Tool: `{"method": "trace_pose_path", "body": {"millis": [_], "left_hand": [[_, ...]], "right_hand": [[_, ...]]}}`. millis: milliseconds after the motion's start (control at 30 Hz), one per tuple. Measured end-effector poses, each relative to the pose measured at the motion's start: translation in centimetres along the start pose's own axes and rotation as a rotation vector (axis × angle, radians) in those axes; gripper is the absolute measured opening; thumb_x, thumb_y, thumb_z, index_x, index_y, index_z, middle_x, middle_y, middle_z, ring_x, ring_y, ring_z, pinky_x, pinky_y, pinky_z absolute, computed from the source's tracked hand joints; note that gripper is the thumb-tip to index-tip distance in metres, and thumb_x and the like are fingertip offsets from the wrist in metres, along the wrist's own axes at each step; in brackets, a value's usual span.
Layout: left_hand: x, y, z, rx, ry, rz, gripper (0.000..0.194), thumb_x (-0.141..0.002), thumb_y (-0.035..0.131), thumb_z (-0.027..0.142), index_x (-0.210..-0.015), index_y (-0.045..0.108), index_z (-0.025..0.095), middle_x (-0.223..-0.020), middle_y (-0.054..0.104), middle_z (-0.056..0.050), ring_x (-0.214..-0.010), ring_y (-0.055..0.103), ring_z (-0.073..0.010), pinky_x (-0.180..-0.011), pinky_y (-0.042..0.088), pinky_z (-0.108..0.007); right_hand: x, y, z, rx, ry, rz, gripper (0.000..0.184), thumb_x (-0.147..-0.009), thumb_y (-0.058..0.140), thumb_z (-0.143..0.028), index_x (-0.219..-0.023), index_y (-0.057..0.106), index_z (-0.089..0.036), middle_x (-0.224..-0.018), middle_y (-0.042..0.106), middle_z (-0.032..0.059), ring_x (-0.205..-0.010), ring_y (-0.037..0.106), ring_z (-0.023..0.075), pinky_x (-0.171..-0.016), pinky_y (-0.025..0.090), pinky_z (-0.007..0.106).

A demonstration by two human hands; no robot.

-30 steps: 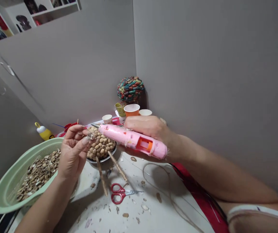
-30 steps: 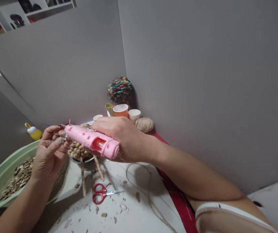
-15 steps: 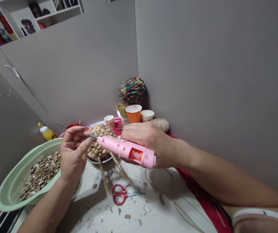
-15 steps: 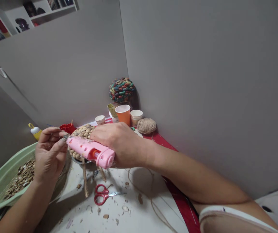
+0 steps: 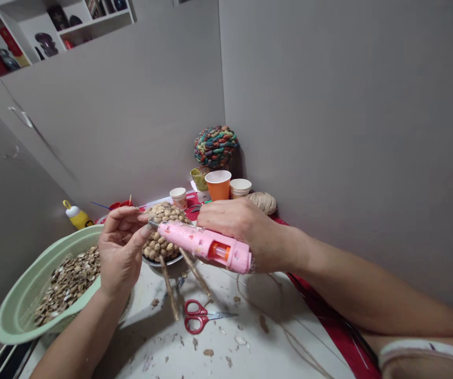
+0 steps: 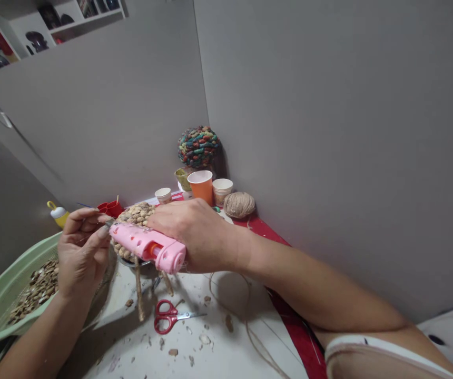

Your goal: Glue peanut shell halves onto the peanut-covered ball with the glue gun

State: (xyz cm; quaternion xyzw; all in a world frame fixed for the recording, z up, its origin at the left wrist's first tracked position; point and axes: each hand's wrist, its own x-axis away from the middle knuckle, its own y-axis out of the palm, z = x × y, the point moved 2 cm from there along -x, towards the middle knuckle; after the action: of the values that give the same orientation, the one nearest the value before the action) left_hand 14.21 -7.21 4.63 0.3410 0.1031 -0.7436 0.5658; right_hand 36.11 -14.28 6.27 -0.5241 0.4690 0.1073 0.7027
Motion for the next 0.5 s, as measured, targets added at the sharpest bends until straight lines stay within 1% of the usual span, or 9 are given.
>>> {"method": "trace_pose_path", "body": {"millis": [133, 267, 500], "left_hand": [[0.12, 0.03, 0.17, 0.009, 0.002, -0.012, 0.032, -0.068, 0.090, 0.013, -0.095, 0.077, 0.023, -0.083, 0.077, 0.001, -0.079, 0.072, -0.0079, -0.075, 0.059, -0.014], [0.27, -0.16, 0.17, 0.011, 0.000, -0.012, 0.033, -0.068, 0.089, 0.011, -0.097, 0.076, 0.023, -0.085, 0.077, 0.001, -0.081, 0.072, -0.0080, -0.077, 0.059, -0.014], [0.19, 0.01, 0.28, 0.019, 0.003, -0.016, 0.033, -0.068, 0.090, 0.012, -0.095, 0.076, 0.022, -0.084, 0.077, 0.001, -0.080, 0.072, -0.0076, -0.076, 0.058, -0.013]], "right_hand": [[0.00, -0.02, -0.01, 0.011, 0.022, -0.012, 0.022, -0.091, 0.053, -0.024, -0.073, 0.044, -0.017, -0.066, 0.043, -0.0024, -0.062, 0.034, 0.0092, -0.062, 0.027, 0.025], [-0.05, -0.09, -0.05, 0.004, 0.023, -0.012, 0.023, -0.090, 0.052, -0.020, -0.071, 0.039, -0.018, -0.064, 0.041, -0.0031, -0.061, 0.032, 0.0088, -0.061, 0.026, 0.024], [0.03, -0.17, -0.08, 0.032, 0.026, -0.001, 0.024, -0.090, 0.052, -0.021, -0.070, 0.039, -0.018, -0.064, 0.041, -0.0027, -0.061, 0.032, 0.0088, -0.060, 0.025, 0.024]]}}
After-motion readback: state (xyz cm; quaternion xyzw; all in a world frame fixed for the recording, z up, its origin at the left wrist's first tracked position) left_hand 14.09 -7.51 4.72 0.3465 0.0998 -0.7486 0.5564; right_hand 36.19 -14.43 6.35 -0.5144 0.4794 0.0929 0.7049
